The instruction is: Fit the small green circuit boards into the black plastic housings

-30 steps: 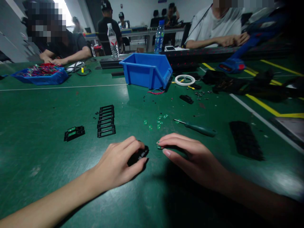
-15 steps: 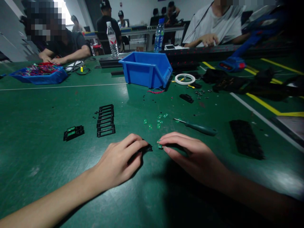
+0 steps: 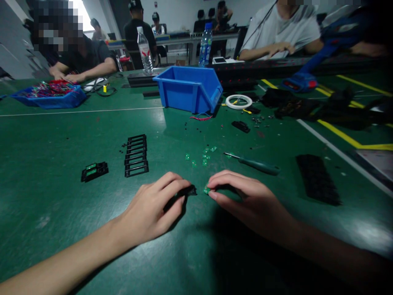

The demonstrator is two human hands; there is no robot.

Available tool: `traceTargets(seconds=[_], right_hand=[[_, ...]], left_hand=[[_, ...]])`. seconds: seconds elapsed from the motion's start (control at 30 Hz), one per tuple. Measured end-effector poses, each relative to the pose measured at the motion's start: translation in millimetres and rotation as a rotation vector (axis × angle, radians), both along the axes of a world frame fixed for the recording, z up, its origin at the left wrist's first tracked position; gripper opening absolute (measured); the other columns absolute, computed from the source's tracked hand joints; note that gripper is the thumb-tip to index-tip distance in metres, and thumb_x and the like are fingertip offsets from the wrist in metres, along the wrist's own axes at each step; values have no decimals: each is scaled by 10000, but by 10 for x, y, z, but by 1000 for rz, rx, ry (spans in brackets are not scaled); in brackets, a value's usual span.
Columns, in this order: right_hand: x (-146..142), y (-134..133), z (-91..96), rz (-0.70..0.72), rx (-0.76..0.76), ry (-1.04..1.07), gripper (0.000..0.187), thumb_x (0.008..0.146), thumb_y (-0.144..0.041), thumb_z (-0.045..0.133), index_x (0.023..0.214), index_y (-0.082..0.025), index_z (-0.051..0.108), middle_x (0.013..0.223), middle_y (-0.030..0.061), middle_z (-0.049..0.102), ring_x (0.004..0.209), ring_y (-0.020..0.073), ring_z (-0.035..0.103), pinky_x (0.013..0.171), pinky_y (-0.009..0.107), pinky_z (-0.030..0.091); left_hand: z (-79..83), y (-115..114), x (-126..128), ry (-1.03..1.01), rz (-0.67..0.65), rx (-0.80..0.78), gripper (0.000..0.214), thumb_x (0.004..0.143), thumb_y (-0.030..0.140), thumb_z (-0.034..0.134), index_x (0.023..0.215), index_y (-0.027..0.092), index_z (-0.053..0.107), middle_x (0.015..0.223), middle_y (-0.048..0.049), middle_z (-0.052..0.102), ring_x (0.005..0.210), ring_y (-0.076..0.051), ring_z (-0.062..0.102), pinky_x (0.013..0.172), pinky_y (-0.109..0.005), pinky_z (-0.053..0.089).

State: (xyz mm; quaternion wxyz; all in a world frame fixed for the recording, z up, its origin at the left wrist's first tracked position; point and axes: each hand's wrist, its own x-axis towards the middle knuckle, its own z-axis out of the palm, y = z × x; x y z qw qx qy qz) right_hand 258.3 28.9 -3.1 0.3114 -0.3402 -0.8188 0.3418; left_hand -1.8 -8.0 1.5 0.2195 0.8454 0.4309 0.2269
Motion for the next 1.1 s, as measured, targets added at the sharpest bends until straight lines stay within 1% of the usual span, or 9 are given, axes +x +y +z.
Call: traceTargets(seconds=[0.2,0.37,0.5,0.73,1.0,1.1], right_hand=[[-10,-6,10,-8,3,6,88,947,-167,636,1019,-211,662,1013,23,700,953,152,658,860,264,507],[6,-17,-5,-33,-9,-19,102,950,-157,625,1026,-219,653,1019,18,695,957,154,653,871,272,497],[4,-6,-12,-35,-19,-26,97,958,-161,610,1025,-220,647,1025,27,692,963,169,650,867,291,499],[-1,-11,4,-29,-61,-21,31,962,-246,643,987,-230,653,959,-1,695,887,152,655,804,276,499],[10,-19,11,5,-41,-9,34,969,-211,626,994,-211,649,958,20,691,882,157,649,802,279,500],[16,-33,19,-9,-39,-32,36,964,-206,625,992,-212,647,956,22,692,879,160,651,795,279,503]], left_hand=[[1,3,-3,-2,3,-20,336,1007,217,495,1338,270,501,1242,-43,597,1035,-162,632,854,-312,553],[-1,4,1,-8,5,-22,334,1008,219,494,1339,261,507,1257,-53,597,1038,-165,635,834,-307,551],[-12,4,6,-13,5,-24,333,1008,217,498,1338,262,509,1259,-50,596,1050,-162,633,860,-310,551],[-10,5,2,-15,2,-26,333,1009,213,497,1338,264,507,1251,-45,601,1061,-161,629,879,-315,554],[-18,5,3,-18,2,-18,327,1009,213,499,1333,257,515,1248,-55,608,1049,-164,638,899,-320,554],[-18,9,0,-15,5,-23,327,1009,215,497,1333,254,518,1252,-61,607,1052,-170,637,892,-325,557]])
